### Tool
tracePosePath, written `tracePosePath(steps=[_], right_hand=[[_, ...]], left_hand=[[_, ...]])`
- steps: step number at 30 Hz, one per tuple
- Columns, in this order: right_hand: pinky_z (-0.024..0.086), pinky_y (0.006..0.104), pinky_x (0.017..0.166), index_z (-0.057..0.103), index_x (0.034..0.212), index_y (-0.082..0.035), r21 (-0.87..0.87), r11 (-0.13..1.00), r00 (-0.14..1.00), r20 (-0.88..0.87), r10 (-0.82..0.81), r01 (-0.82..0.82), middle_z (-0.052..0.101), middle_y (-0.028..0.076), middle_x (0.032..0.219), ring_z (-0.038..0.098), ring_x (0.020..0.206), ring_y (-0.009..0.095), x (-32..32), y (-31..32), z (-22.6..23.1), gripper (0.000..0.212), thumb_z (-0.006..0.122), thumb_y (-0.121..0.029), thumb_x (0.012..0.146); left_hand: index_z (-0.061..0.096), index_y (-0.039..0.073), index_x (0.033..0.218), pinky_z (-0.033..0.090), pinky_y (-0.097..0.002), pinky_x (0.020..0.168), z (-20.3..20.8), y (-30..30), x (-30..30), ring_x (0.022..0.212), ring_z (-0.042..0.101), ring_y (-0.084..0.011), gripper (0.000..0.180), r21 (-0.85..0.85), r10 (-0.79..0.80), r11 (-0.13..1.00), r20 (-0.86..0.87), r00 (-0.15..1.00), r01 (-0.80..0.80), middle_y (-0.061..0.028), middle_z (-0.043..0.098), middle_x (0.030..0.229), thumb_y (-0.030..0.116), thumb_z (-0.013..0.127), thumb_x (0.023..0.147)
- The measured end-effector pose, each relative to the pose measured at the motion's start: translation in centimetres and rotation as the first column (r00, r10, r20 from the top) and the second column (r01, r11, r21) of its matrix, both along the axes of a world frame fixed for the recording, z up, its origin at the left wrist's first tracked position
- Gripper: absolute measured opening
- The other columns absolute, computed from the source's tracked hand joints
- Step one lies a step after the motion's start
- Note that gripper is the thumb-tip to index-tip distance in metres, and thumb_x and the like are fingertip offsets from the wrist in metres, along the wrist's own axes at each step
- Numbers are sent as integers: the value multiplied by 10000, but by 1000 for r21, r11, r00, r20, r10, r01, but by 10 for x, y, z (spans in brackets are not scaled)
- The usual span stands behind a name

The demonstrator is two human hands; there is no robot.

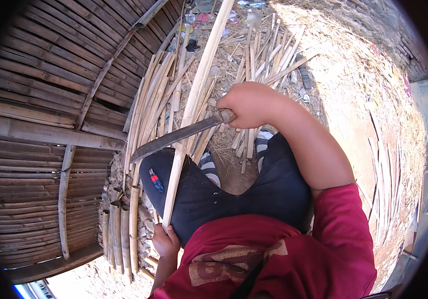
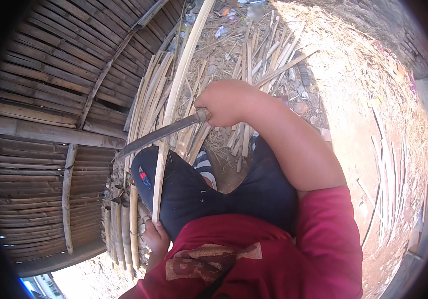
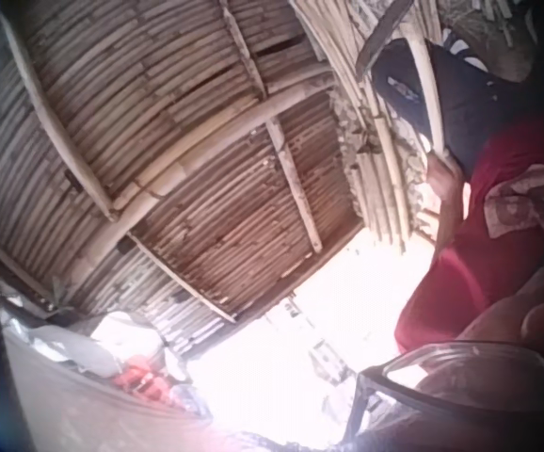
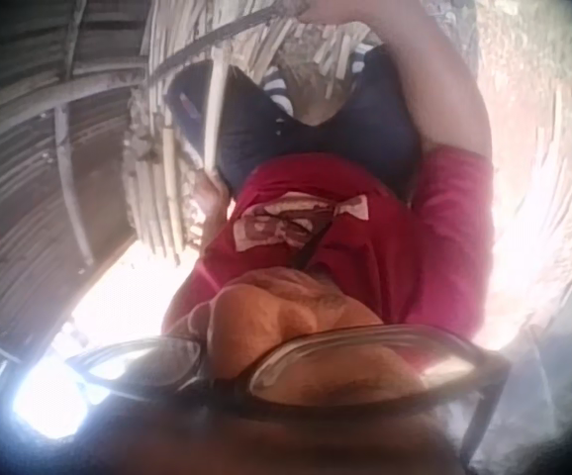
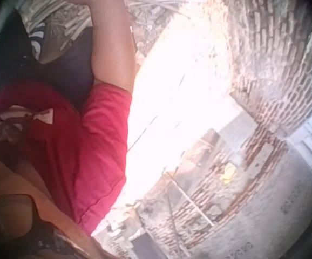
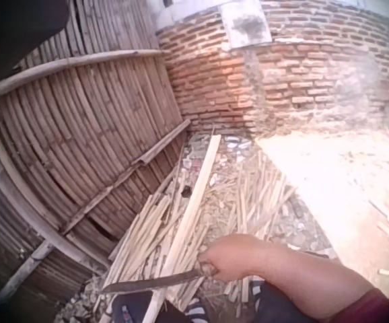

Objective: The person shaves a strip of bamboo by hand using a machete while holding the strip against their lap. They scrape the blade along the length of the wood to remove thin layers and smooth the surface.

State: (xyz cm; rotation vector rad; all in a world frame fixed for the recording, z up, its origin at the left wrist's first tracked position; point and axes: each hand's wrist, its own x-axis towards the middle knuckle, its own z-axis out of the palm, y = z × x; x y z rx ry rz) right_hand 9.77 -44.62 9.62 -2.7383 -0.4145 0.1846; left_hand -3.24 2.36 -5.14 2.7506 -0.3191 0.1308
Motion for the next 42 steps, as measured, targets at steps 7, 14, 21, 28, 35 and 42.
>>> tracePosePath(steps=[7,14,21,28,35,42], right_hand=[[541,465,790,704,991,-43,124,967,972,-107,-209,221,705,210,892,687,896,398,32,-68,-25,349,806,-297,774],[545,474,863,711,1067,-9,69,985,986,-47,-157,160,721,216,976,691,973,403,9,-37,-4,402,785,-296,797],[545,455,886,722,1079,-12,181,977,981,-175,-78,110,723,226,999,696,979,395,28,-53,-17,433,792,-310,774],[539,442,822,713,1026,-32,195,944,956,68,-285,267,718,208,916,703,920,368,30,-74,-48,395,804,-327,779],[534,455,791,703,971,-31,-1,1000,999,46,-15,15,705,176,860,700,873,363,12,-14,-9,340,794,-291,771],[541,455,889,691,1187,4,170,914,928,-13,-372,369,720,240,1009,696,980,390,25,-93,-47,526,785,-288,760]], left_hand=[[575,-34,1000,466,-556,569,1,-3,4,636,608,-492,421,57,8,998,28,1000,-9,-263,613,728,385,535,1013],[579,-36,998,473,-553,584,2,5,1,656,611,-493,418,70,-19,997,28,999,18,-267,616,742,379,534,1013],[580,-43,1008,466,-567,606,-11,9,5,675,608,-494,381,32,3,999,19,1000,-4,-271,617,763,337,556,1002],[587,-29,1011,473,-562,615,2,4,0,679,617,-482,380,86,39,995,31,999,-41,-262,626,767,350,577,990],[583,-48,1010,467,-563,614,0,10,-2,675,603,-495,358,37,0,999,71,998,-2,-271,616,764,308,566,982],[592,-49,1031,468,-565,628,11,1,-2,697,608,-496,405,62,15,998,85,996,-20,-271,619,779,354,568,995]])
